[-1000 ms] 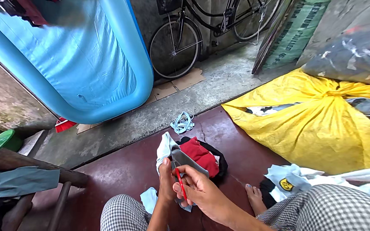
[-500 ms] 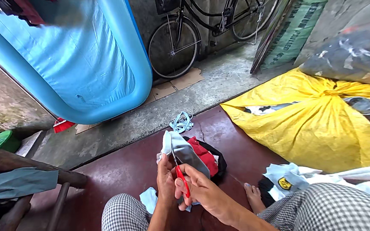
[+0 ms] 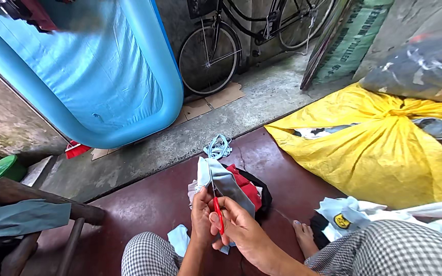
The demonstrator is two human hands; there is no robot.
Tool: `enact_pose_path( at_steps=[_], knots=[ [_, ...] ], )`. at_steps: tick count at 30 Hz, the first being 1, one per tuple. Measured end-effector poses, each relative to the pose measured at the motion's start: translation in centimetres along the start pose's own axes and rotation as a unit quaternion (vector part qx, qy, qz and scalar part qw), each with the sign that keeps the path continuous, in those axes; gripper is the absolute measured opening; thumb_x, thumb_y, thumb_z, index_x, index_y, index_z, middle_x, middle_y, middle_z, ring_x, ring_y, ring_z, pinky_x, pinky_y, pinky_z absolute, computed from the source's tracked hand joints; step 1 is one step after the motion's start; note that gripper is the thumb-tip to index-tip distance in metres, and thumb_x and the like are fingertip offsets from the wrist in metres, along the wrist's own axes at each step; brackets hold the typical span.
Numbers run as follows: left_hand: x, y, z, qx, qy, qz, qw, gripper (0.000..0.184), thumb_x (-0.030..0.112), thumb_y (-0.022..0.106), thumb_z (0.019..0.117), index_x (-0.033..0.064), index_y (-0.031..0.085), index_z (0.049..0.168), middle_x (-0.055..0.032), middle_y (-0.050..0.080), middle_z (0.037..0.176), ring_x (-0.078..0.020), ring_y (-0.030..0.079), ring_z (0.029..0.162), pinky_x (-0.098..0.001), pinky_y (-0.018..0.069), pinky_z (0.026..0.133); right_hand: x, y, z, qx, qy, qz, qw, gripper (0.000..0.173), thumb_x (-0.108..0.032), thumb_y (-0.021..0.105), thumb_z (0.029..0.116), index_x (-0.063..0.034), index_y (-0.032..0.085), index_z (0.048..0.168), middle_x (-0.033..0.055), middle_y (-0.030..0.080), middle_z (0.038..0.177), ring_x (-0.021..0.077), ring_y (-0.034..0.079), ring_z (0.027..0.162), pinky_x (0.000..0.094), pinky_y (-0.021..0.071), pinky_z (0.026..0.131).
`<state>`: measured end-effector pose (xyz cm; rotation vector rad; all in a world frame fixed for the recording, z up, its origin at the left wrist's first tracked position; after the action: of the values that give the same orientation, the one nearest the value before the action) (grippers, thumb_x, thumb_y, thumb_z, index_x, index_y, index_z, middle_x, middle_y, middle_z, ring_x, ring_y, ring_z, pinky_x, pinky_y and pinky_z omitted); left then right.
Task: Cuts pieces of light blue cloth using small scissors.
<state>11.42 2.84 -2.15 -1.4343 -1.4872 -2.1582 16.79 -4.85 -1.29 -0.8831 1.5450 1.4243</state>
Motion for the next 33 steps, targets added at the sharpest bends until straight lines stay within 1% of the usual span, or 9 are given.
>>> enact_pose_path(
  at_steps=[4, 7, 10, 16, 19, 21, 24, 28, 33],
  knots=[
    [-0.1, -0.2, -0.1, -0.001, 0.01, -0.002, 1.0, 0.053, 0.036, 0.037, 0.1044, 0.0128, 0.062, 0.064, -0.001, 0.063, 0.06, -0.0062, 0.064, 0.056, -0.0226, 0.0534, 0.053, -0.3, 0.0, 0.0, -0.003, -0.011, -0.014, 1.0, 0.033, -0.026, 0.059, 0.1017, -0.005, 0.051, 0.127, 0.0033, 0.066, 0.086, 0.0157, 0.066, 0.068, 0.0326, 0.0599, 0.059],
    [-0.3, -0.2, -0.2, -0.022, 0.015, 0.002, 1.0, 0.047, 0.037, 0.044, 0.1028, 0.0117, 0.068, 0.071, -0.0016, 0.067, 0.065, -0.0064, 0.066, 0.059, -0.023, 0.0556, 0.056, -0.8, -0.1, 0.1, -0.012, -0.027, -0.024, 0.999, 0.034, -0.03, 0.058, 0.1029, -0.0047, 0.05, 0.125, 0.0022, 0.066, 0.085, 0.0133, 0.065, 0.067, 0.0291, 0.057, 0.058],
    [-0.4, -0.1, -0.3, -0.035, 0.005, 0.005, 0.999, 0.048, 0.039, 0.044, 0.1028, 0.013, 0.069, 0.071, -0.0008, 0.068, 0.065, -0.0056, 0.066, 0.059, -0.0224, 0.0552, 0.056, -0.7, -0.3, 0.2, -0.012, -0.032, -0.034, 0.999, 0.034, -0.031, 0.058, 0.1028, -0.0054, 0.051, 0.125, 0.0018, 0.066, 0.086, 0.0128, 0.065, 0.069, 0.0282, 0.0562, 0.058],
    [-0.5, -0.2, -0.4, -0.044, 0.018, 0.003, 0.999, 0.047, 0.041, 0.05, 0.1019, 0.013, 0.068, 0.07, 0.0006, 0.064, 0.061, -0.0049, 0.063, 0.054, -0.0212, 0.0532, 0.052, -0.5, -0.3, 0.1, 0.014, -0.022, -0.04, 0.999, 0.033, -0.023, 0.059, 0.101, -0.0042, 0.052, 0.127, 0.0044, 0.067, 0.089, 0.017, 0.068, 0.071, 0.033, 0.0605, 0.059],
    [-0.4, 0.1, -0.5, -0.077, 0.011, -0.006, 0.997, 0.045, 0.044, 0.051, 0.1019, 0.0114, 0.073, 0.081, -0.0013, 0.069, 0.068, -0.0061, 0.066, 0.058, -0.0226, 0.0554, 0.056, -1.0, -0.5, 0.4, -0.006, -0.027, -0.053, 0.998, 0.038, -0.032, 0.06, 0.1011, -0.0055, 0.052, 0.127, 0.0022, 0.066, 0.087, 0.0143, 0.067, 0.07, 0.0304, 0.0584, 0.06],
    [-0.5, 0.4, -0.7, -0.083, -0.01, 0.005, 0.996, 0.046, 0.047, 0.047, 0.1016, 0.0119, 0.074, 0.087, -0.0016, 0.07, 0.071, -0.0061, 0.065, 0.057, -0.0224, 0.0542, 0.051, -1.5, -0.8, 0.6, -0.009, -0.037, -0.066, 0.997, 0.041, -0.036, 0.061, 0.1006, -0.0056, 0.053, 0.127, 0.0018, 0.065, 0.087, 0.0139, 0.066, 0.071, 0.0299, 0.0583, 0.061],
    [-0.7, 0.6, -1.0, -0.084, -0.027, -0.007, 0.996, 0.049, 0.049, 0.045, 0.1026, 0.0107, 0.072, 0.09, -0.003, 0.068, 0.068, -0.0067, 0.061, 0.049, -0.0215, 0.0488, 0.041, -1.7, -1.0, 0.7, -0.005, -0.05, -0.077, 0.996, 0.042, -0.037, 0.062, 0.1002, -0.0065, 0.053, 0.127, 0.0015, 0.065, 0.088, 0.0128, 0.065, 0.071, 0.0285, 0.0569, 0.06],
    [-0.8, 0.5, -1.1, -0.093, -0.032, -0.015, 0.995, 0.05, 0.05, 0.044, 0.1034, 0.009, 0.071, 0.095, -0.0035, 0.067, 0.067, -0.0069, 0.06, 0.046, -0.0212, 0.0481, 0.039, -1.4, -1.0, 0.7, 0.011, -0.044, -0.078, 0.996, 0.036, -0.028, 0.062, 0.0998, -0.0066, 0.053, 0.127, 0.0025, 0.065, 0.088, 0.0149, 0.067, 0.07, 0.0306, 0.0594, 0.059],
    [-0.8, 0.7, -1.2, -0.072, -0.016, -0.013, 0.997, 0.043, 0.048, 0.049, 0.1019, 0.013, 0.073, 0.097, -0.0013, 0.068, 0.068, -0.0044, 0.061, 0.052, -0.0192, 0.0478, 0.044, -2.2, -1.4, 1.2, -0.015, -0.07, -0.086, 0.994, 0.038, -0.035, 0.06, 0.1012, -0.0077, 0.053, 0.126, 0.0003, 0.064, 0.087, 0.0093, 0.062, 0.071, 0.024, 0.0523, 0.06]
  ],
)
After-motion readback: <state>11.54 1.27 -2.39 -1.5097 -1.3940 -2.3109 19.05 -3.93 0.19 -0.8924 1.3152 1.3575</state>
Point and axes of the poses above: each hand's wrist, its own z-axis towards the middle knuckle, its own y-axis out of the palm, x = y × z, the point moved 7 cm from there along z, towards the middle knuckle
